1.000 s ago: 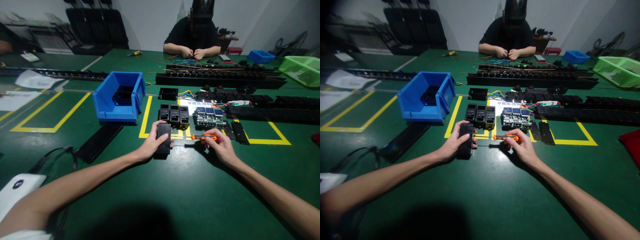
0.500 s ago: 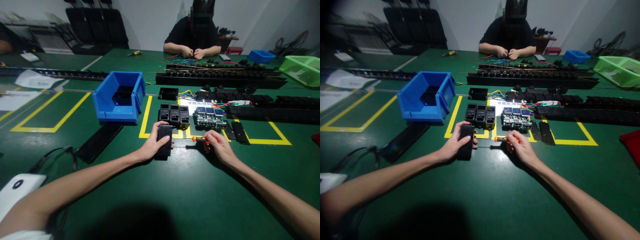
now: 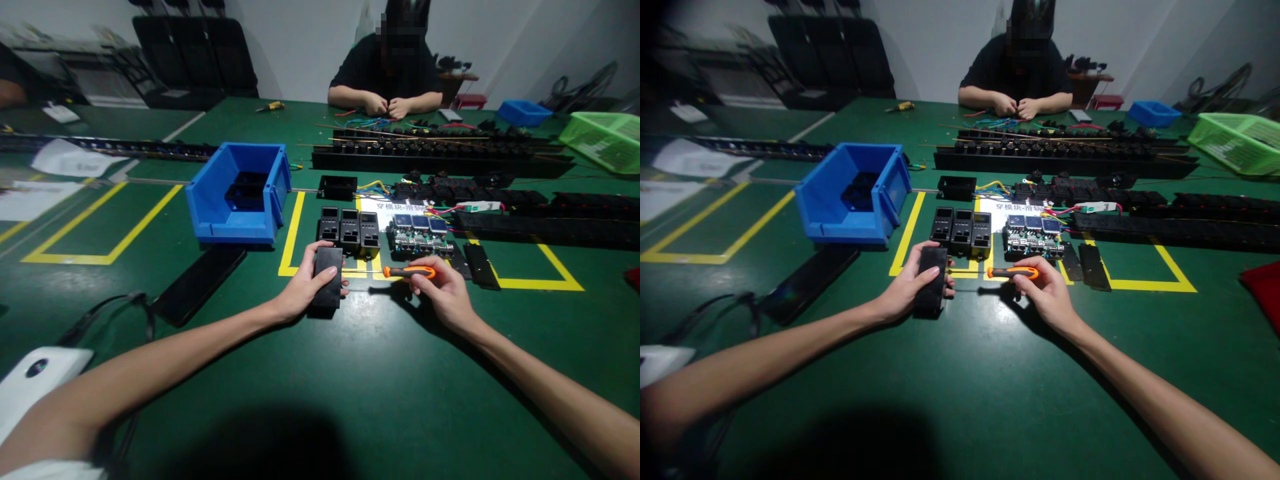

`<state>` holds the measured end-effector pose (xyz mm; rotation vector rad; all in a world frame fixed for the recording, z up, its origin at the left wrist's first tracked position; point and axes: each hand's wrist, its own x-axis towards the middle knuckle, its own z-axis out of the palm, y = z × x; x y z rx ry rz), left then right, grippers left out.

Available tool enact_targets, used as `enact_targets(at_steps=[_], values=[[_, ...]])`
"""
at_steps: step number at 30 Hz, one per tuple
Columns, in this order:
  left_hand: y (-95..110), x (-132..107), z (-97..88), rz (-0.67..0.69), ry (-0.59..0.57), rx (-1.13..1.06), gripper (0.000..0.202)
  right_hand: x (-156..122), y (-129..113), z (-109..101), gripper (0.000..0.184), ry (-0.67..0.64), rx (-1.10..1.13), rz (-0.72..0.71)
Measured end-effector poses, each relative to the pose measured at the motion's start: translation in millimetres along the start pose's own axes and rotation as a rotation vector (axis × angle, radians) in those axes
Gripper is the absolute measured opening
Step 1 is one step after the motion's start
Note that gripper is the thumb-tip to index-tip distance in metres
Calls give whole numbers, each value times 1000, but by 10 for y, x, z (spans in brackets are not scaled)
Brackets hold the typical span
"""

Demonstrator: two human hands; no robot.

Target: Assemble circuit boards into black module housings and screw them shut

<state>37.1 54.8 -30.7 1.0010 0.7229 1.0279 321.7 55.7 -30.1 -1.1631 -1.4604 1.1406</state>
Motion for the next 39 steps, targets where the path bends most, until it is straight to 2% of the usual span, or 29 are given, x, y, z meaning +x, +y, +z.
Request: enact_targets(at_steps=[8,13,19,23,26,28,39], values=[[-2,-4,0,4,-14,29,50,2,-58,27,23,4,-13,26],[-2,-10,1,9,-18,36,50,-7,-39,25,29,16,-5,74],[5,-19,2,3,-18,53,50,-13,-48,37,36,-2,-106,94],[13,-19,10,-6,-9,61,53,-37,-56,35,23,-83,-118,7],[17,-7,10,-17,6,23,54,-63,-46,21,31,-64,-156,-92],[18,1,8,-19,12,4,53,-74,-33,12,29,-49,-172,-109],[38,-7,31,-45,15,-5,52,-52,-45,24,23,-56,-28,7]])
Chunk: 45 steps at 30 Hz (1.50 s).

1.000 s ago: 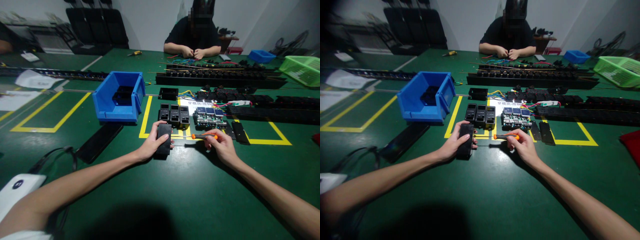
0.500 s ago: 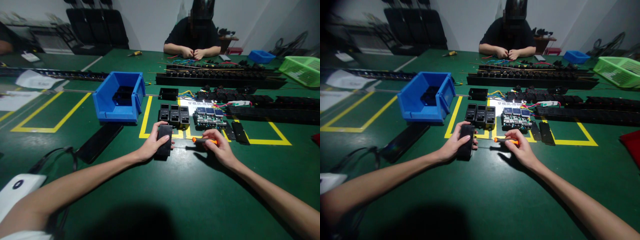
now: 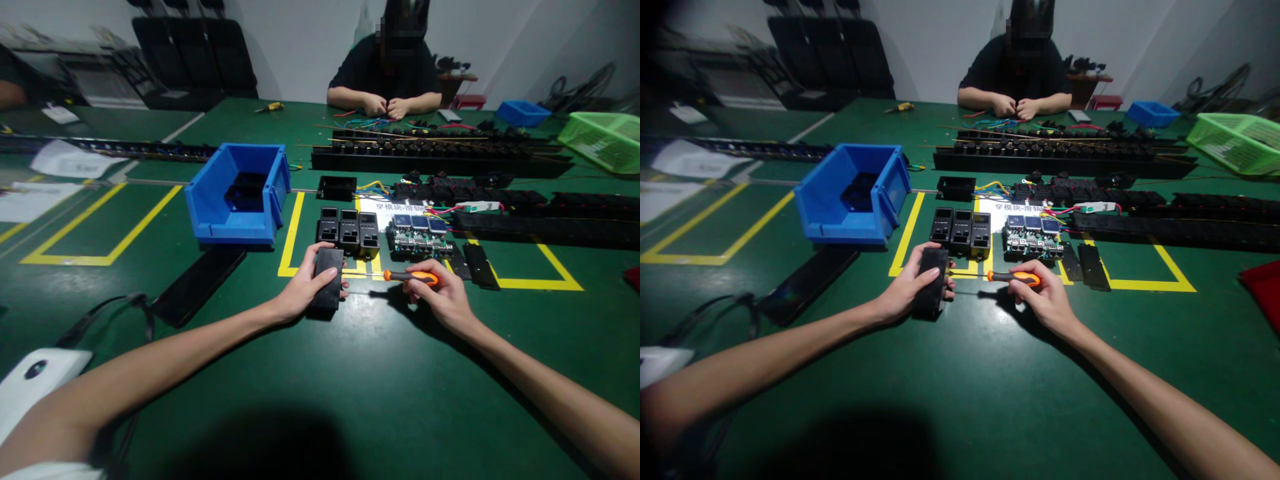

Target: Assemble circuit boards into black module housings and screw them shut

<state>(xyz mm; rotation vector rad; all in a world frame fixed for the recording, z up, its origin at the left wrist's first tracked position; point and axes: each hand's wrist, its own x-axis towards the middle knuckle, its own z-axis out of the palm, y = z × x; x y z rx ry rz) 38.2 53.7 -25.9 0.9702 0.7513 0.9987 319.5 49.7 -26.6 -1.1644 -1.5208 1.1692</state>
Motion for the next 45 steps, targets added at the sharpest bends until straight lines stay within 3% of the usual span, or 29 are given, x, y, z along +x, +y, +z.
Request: enact_targets(at_steps=[13,19,25,31,38,43,45], values=[[20,-9,9,-15,12,-6,54,-10,-18,20,23,-6,21,74],[-4,-5,6,11,35,-5,68,2,-19,32,21,15,38,21],[61,-8,-14,-89,6,3,47,29,33,13,21,94,159,-3],[70,-39,-44,-30,-57,-206,48,40,50,-3,22,117,187,11],[33,-12,-99,-167,-137,-173,75,41,59,-7,18,122,226,3],[61,-20,-100,-172,-138,-209,41,46,51,-8,18,121,227,-2],[75,-26,-79,-168,-122,-177,43,46,50,-8,18,125,225,-1]])
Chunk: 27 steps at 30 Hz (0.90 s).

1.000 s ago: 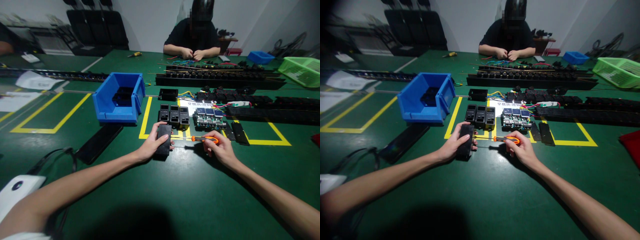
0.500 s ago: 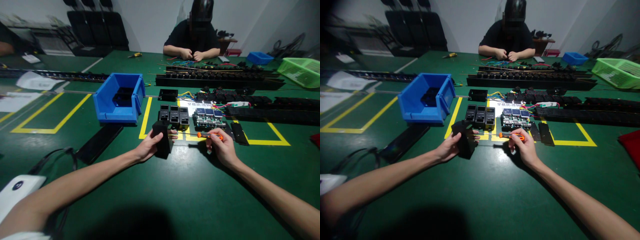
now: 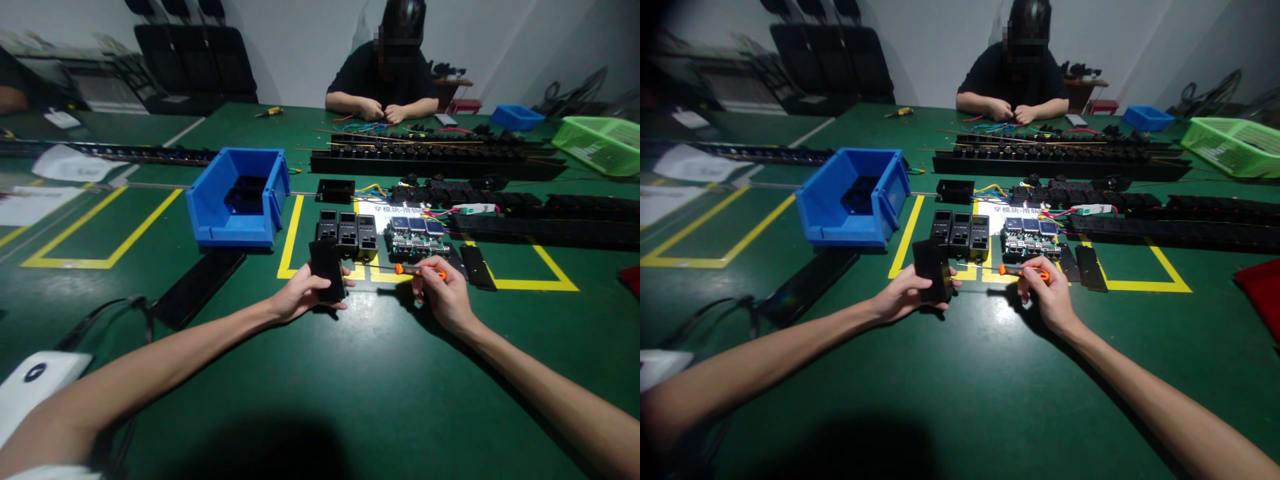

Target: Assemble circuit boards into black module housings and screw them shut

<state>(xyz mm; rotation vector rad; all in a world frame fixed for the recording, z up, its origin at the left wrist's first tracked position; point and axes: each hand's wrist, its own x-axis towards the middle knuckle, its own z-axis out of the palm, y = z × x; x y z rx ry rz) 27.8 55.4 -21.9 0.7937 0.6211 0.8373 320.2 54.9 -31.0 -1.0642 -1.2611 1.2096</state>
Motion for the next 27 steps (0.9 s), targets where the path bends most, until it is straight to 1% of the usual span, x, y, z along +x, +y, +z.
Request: enact_targets(at_steps=[2,7,9,12,15,18,21,23,25,27], values=[[0,-2,21,-8,-2,44,46,0,4,0,18,8,4,-3],[-43,-22,15,109,-38,69,61,9,18,1,18,38,57,3],[-67,-30,-5,100,-67,83,59,15,19,0,18,47,84,3],[-100,-17,-32,59,-116,129,48,19,18,2,18,54,108,1],[-123,12,-43,55,-120,162,42,17,13,8,18,50,114,2],[-120,18,-26,73,-97,134,43,15,8,12,18,48,115,3],[-81,-10,12,99,-88,85,54,14,8,8,17,49,113,11],[-52,-30,31,127,-108,91,65,15,10,5,17,48,113,11],[-33,-38,36,204,-129,125,72,16,13,3,17,47,113,8],[-27,-33,29,291,-116,160,70,16,13,4,17,48,109,9]])
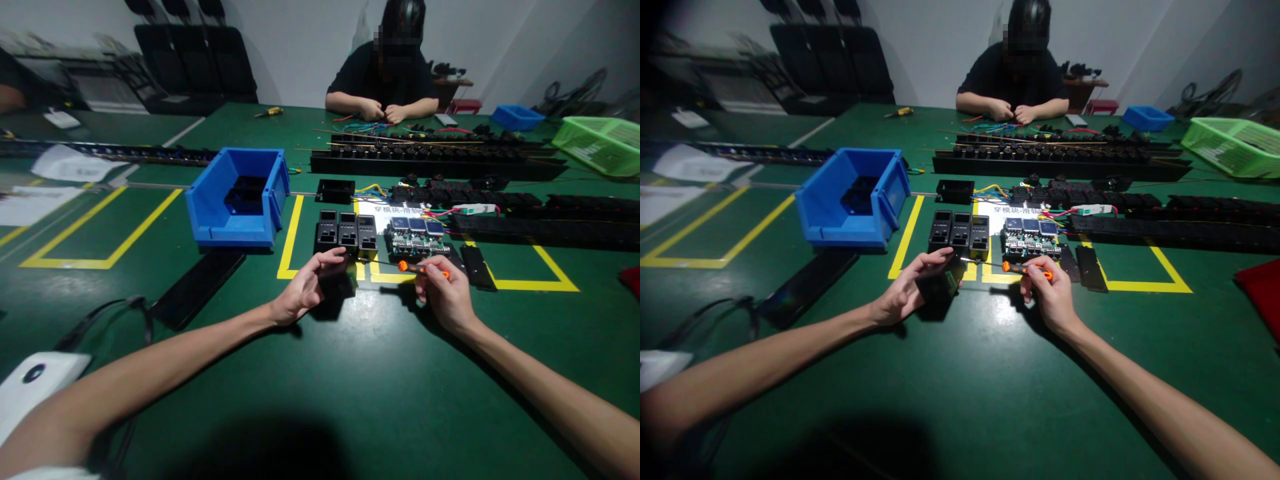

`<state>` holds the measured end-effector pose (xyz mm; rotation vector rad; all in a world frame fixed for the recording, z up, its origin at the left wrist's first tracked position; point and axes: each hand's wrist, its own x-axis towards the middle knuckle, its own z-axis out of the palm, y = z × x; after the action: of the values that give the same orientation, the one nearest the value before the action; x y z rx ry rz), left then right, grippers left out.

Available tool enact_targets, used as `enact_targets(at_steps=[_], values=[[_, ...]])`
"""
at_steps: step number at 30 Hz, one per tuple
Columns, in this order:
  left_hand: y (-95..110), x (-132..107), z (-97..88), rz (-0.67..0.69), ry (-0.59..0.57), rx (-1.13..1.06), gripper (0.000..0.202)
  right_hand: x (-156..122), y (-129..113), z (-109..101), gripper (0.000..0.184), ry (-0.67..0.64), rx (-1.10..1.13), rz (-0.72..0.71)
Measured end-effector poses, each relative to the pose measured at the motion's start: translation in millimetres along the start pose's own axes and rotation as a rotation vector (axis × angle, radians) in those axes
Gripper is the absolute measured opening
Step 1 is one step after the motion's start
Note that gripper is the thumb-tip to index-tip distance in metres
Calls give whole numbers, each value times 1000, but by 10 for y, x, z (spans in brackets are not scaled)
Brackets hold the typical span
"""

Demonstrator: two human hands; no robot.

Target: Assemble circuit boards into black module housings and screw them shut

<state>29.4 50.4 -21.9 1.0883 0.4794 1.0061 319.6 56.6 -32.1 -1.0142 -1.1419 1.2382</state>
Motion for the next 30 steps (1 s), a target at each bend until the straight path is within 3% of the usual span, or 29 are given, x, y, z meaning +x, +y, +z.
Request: enact_targets(at_steps=[3,6,8,11,13,17,23,30], values=[[-7,14,-15,-6,74,76,49,-3,-3,0,17,0,-9,1],[-16,20,-21,-26,75,202,26,-7,-3,-6,16,-1,-26,-4],[-30,14,-19,5,30,249,40,-8,3,-11,16,2,-44,-17],[-62,0,-8,39,2,247,78,-7,14,-12,15,13,-66,-36],[-80,-6,0,24,-7,226,90,-7,17,-10,15,20,-78,-44],[-76,-3,22,-59,2,141,87,-8,19,-15,14,8,-100,-53],[-17,-4,40,-130,64,133,97,-18,40,-37,15,-50,-140,-63],[-17,10,6,-154,159,115,58,-49,-6,-24,19,-184,-207,-17]])
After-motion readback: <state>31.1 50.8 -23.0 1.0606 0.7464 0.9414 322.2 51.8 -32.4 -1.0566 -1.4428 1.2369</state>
